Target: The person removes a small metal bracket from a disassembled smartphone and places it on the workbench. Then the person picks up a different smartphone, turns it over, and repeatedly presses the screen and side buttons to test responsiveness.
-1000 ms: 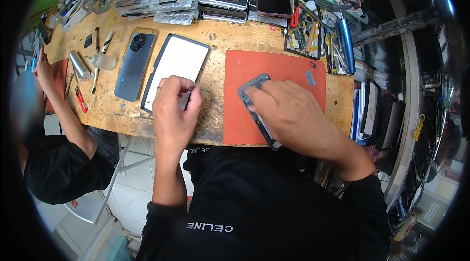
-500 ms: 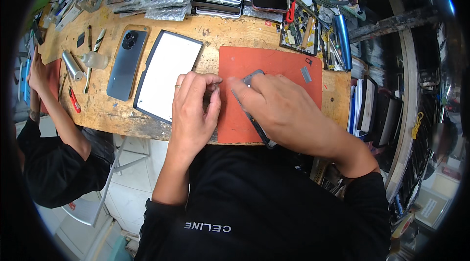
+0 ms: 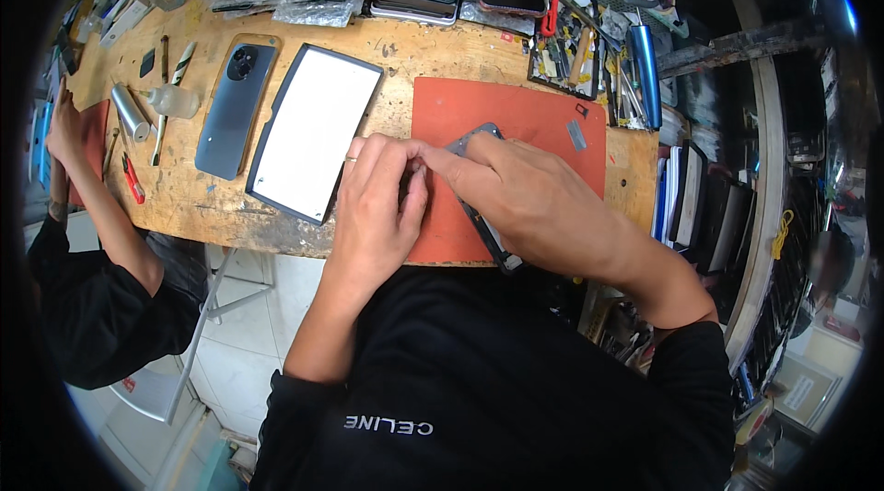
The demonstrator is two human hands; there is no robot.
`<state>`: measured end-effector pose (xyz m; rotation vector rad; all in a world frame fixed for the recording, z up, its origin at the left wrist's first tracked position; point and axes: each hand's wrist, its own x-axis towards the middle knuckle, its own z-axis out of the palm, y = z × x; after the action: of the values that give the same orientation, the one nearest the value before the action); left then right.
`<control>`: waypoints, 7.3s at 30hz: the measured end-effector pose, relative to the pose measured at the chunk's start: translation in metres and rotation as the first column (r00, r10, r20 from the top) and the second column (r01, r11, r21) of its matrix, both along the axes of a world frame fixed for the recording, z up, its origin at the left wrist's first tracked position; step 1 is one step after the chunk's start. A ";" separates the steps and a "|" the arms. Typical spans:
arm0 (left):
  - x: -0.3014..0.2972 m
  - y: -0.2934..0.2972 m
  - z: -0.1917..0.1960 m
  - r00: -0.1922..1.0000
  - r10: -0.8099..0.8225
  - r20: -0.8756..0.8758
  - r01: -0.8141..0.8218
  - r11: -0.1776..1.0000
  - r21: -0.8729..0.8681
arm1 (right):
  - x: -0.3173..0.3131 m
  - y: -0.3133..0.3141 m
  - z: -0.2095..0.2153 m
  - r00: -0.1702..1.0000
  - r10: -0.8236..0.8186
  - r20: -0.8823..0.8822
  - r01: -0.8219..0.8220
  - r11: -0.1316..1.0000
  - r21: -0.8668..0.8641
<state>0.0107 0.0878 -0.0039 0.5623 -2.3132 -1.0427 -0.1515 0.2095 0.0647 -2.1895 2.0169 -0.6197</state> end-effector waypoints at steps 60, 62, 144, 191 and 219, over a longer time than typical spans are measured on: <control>-0.012 -0.005 -0.002 0.992 -0.122 0.018 0.121 0.991 0.054 | -0.011 -0.020 0.008 0.986 0.042 0.161 -0.041 0.999 -0.011; -0.012 -0.005 -0.001 0.991 -0.125 0.044 0.120 0.987 0.102 | -0.012 -0.023 0.004 0.983 0.045 0.180 -0.049 0.999 0.015; 0.066 0.004 0.034 0.873 0.474 0.120 -0.457 0.878 -0.143 | 0.017 0.013 -0.018 0.934 -0.250 0.256 0.290 0.948 -0.133; 0.021 0.014 0.028 0.948 0.223 0.226 -0.223 0.974 -0.026 | 0.057 0.090 -0.037 0.793 -0.609 -0.005 0.601 0.780 0.173; -0.142 -0.133 0.053 0.586 0.471 -0.659 -0.248 0.879 0.407 | -0.125 -0.084 -0.007 0.710 -0.699 -0.084 0.704 0.709 0.050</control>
<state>-0.1314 -0.0450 0.0494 0.5445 -1.2571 -1.1146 -0.2764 0.1255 0.0575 -1.3287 2.8503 -0.5107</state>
